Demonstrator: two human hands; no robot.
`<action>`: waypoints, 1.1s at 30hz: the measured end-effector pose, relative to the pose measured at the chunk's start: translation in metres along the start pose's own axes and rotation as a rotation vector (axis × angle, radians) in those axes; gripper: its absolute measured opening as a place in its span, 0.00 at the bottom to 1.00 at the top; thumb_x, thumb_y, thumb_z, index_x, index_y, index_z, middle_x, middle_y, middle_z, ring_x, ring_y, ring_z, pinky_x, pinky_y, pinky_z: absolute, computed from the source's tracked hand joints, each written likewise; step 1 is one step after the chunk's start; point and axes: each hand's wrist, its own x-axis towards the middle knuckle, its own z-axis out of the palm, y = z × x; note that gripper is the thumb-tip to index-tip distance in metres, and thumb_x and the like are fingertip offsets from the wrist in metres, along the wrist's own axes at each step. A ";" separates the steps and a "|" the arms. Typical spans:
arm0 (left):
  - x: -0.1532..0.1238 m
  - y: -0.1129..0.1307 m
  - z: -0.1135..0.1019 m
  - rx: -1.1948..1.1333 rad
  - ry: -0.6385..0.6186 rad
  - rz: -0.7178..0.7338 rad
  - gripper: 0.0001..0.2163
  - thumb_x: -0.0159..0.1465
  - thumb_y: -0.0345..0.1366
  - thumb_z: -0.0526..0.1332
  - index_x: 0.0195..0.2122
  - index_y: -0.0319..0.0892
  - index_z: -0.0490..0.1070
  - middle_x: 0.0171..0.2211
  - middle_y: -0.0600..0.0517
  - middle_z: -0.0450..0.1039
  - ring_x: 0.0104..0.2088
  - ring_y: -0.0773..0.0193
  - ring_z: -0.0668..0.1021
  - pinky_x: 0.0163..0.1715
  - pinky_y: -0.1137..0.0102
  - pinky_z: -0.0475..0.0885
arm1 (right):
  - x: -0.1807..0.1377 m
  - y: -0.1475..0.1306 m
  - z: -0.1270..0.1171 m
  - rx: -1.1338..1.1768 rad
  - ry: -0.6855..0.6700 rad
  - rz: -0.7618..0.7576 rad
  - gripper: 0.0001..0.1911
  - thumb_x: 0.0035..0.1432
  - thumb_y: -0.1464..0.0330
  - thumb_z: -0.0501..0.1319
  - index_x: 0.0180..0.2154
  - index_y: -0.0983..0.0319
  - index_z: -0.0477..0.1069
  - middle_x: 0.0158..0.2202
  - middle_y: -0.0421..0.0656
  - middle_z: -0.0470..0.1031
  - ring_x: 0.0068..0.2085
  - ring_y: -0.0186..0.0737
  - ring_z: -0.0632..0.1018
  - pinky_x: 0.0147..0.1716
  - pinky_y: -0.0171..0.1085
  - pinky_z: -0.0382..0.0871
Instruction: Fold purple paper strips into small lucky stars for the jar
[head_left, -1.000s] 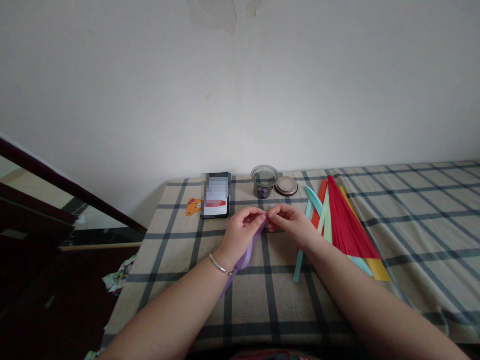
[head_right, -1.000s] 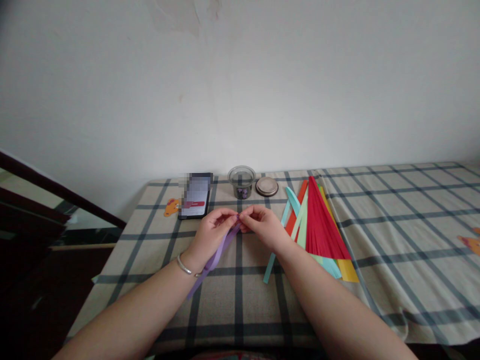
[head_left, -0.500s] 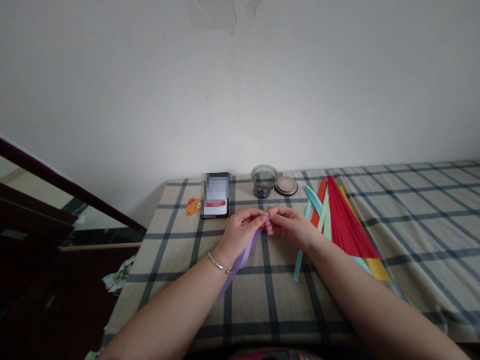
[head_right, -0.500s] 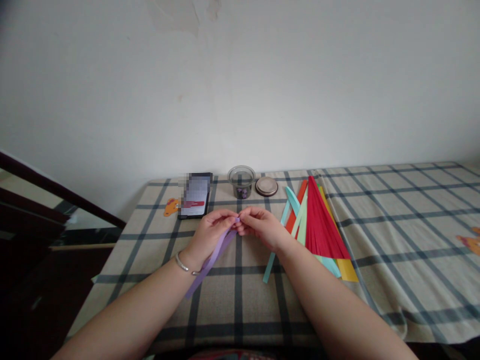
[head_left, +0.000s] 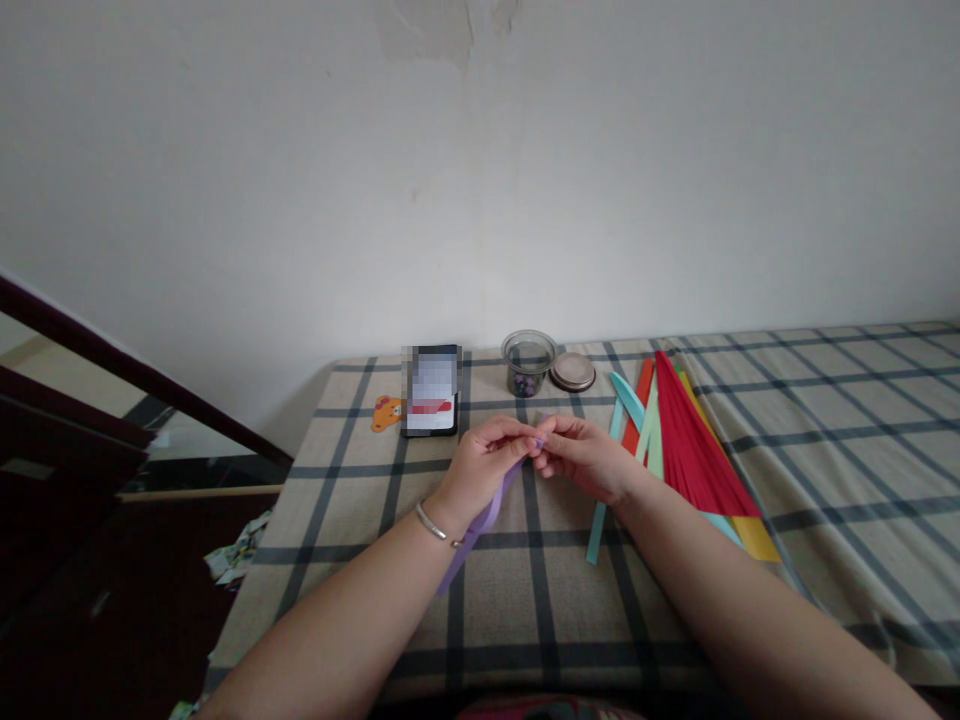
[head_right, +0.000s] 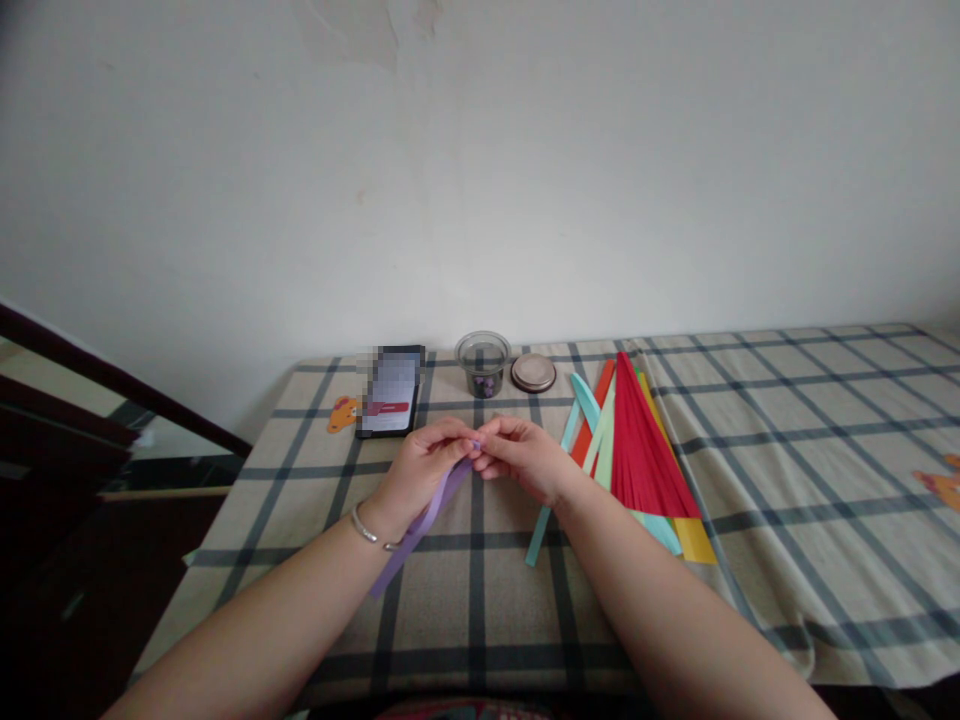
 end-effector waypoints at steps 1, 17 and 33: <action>0.000 0.000 0.000 0.012 -0.001 0.006 0.07 0.53 0.39 0.67 0.27 0.40 0.77 0.26 0.52 0.72 0.30 0.65 0.74 0.33 0.69 0.71 | 0.000 0.000 0.000 0.003 0.003 0.006 0.11 0.43 0.64 0.70 0.25 0.63 0.74 0.20 0.37 0.76 0.21 0.27 0.75 0.23 0.26 0.70; -0.003 0.001 -0.005 0.571 0.105 0.312 0.04 0.61 0.36 0.59 0.31 0.42 0.71 0.31 0.51 0.72 0.35 0.63 0.73 0.39 0.68 0.68 | 0.004 0.003 0.003 -0.196 0.134 -0.188 0.15 0.40 0.59 0.70 0.24 0.62 0.72 0.20 0.36 0.71 0.23 0.29 0.71 0.25 0.31 0.66; -0.003 -0.007 -0.001 0.335 0.038 0.205 0.07 0.59 0.35 0.61 0.39 0.41 0.70 0.38 0.48 0.74 0.39 0.63 0.76 0.44 0.67 0.71 | 0.003 0.005 0.006 -0.410 0.279 -0.398 0.13 0.44 0.59 0.68 0.26 0.60 0.69 0.25 0.38 0.71 0.27 0.34 0.71 0.30 0.36 0.66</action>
